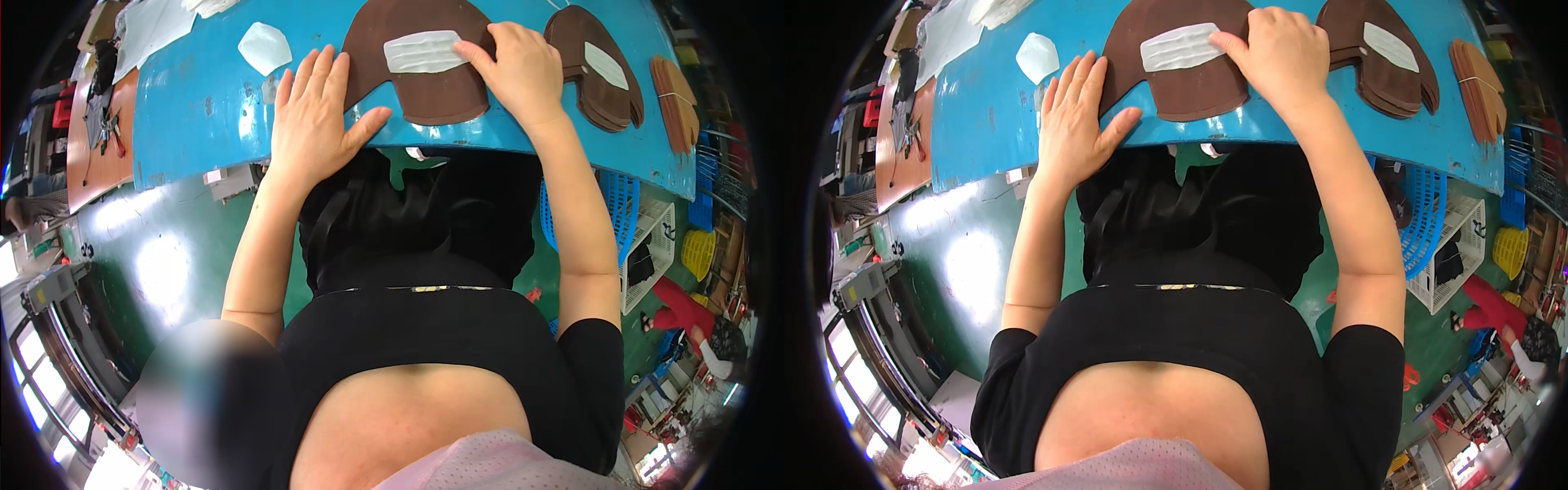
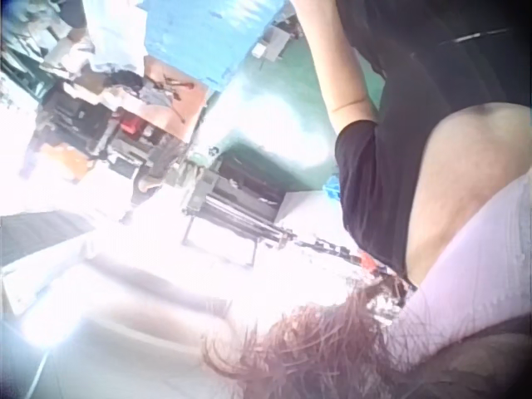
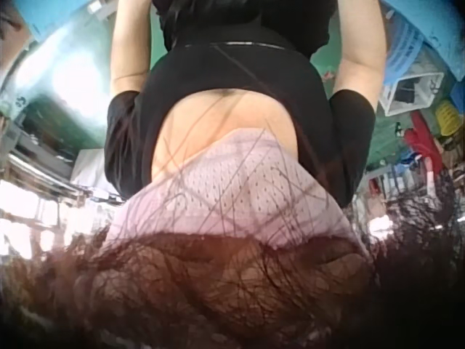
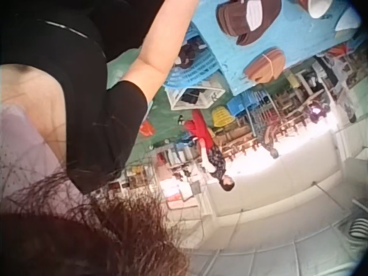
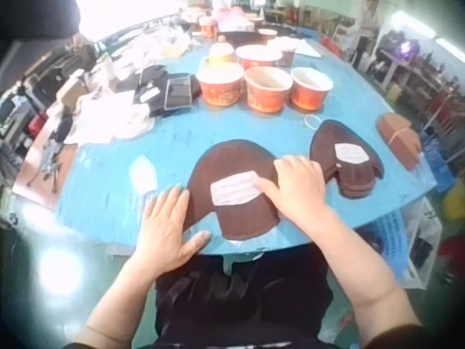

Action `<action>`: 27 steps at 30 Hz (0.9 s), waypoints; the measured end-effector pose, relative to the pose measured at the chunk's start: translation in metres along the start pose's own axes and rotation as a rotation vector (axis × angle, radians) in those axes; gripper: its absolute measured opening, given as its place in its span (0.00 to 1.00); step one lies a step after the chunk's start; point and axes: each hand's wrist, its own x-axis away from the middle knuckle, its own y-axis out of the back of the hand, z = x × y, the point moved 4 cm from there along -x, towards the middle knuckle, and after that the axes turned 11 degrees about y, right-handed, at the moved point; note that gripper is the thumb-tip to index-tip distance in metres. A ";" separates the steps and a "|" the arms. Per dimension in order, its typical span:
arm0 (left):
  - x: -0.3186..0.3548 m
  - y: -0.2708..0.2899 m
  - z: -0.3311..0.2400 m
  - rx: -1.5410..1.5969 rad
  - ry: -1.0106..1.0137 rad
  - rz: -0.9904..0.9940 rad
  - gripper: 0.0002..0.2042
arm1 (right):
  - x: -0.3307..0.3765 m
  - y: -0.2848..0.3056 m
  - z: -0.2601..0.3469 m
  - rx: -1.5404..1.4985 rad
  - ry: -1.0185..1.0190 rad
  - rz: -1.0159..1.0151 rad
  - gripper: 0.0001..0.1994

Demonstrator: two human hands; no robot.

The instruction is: The recorder is applying white adhesive patches to brown shoe upper components and then bundling them using rubber bands.

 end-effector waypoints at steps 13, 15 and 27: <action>0.001 0.003 -0.002 0.070 -0.004 -0.043 0.32 | 0.010 -0.007 -0.004 -0.251 -0.231 -0.240 0.20; 0.000 0.005 -0.004 0.028 0.020 -0.014 0.29 | 0.015 -0.010 0.011 -0.170 -0.193 -0.232 0.18; -0.004 0.003 -0.013 0.063 -0.028 0.008 0.27 | 0.015 0.018 0.014 -0.559 -0.387 -0.350 0.29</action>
